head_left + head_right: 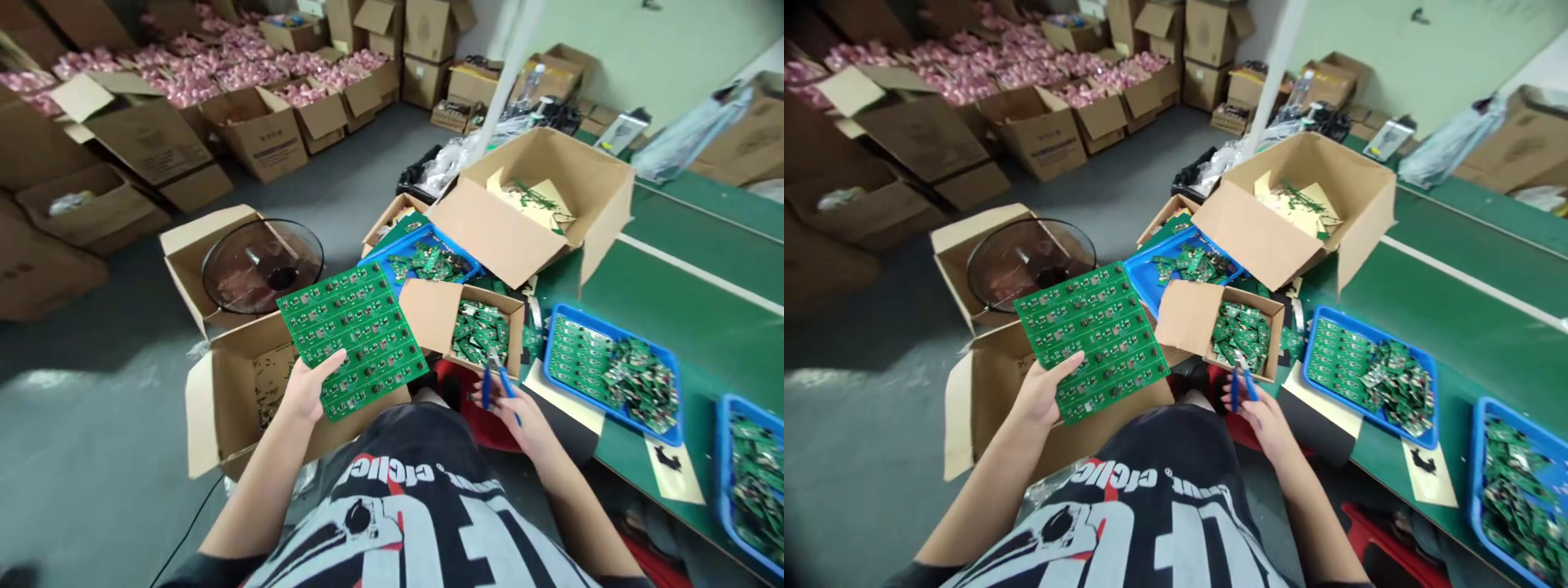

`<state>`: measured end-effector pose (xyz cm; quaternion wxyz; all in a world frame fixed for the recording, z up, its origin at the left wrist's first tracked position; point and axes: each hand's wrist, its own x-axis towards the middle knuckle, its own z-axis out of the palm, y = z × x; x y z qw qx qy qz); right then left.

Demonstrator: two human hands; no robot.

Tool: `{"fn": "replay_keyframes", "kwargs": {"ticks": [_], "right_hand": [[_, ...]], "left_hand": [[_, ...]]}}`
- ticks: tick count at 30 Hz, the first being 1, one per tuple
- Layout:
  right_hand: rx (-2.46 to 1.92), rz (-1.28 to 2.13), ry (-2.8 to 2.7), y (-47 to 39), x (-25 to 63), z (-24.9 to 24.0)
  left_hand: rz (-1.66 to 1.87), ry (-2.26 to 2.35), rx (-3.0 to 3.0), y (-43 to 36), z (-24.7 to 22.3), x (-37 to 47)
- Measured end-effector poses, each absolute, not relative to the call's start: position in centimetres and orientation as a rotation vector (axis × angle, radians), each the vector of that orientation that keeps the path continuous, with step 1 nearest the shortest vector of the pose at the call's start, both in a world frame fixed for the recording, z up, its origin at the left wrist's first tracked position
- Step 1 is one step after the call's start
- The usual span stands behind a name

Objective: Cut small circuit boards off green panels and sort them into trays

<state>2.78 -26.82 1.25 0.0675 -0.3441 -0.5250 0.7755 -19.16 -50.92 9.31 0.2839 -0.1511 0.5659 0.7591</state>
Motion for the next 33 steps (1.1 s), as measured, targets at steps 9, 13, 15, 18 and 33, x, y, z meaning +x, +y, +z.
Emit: {"fn": "replay_keyframes", "kwargs": {"ticks": [9,13,15,18,33], "right_hand": [[-0.221,2.507,-2.296,-34.0,-7.6,6.5],[-0.094,2.513,-2.473,-34.9,-8.5,6.6],[-0.067,2.519,-2.533,-35.5,-8.9,6.5],[-0.074,2.51,-2.55,-36.2,-9.4,6.1],[-0.233,1.899,-2.755,-38.8,-10.6,3.4]], "left_hand": [[2.208,1.728,-0.495,-58.4,10.8,-17.7],[2.209,1.817,-0.527,-60.6,11.0,-16.9],[2.221,1.808,-0.552,-61.2,11.0,-16.6],[2.241,1.797,-0.572,-61.7,11.1,-16.6],[2.197,2.065,-0.538,-61.3,10.4,-17.2]]}}
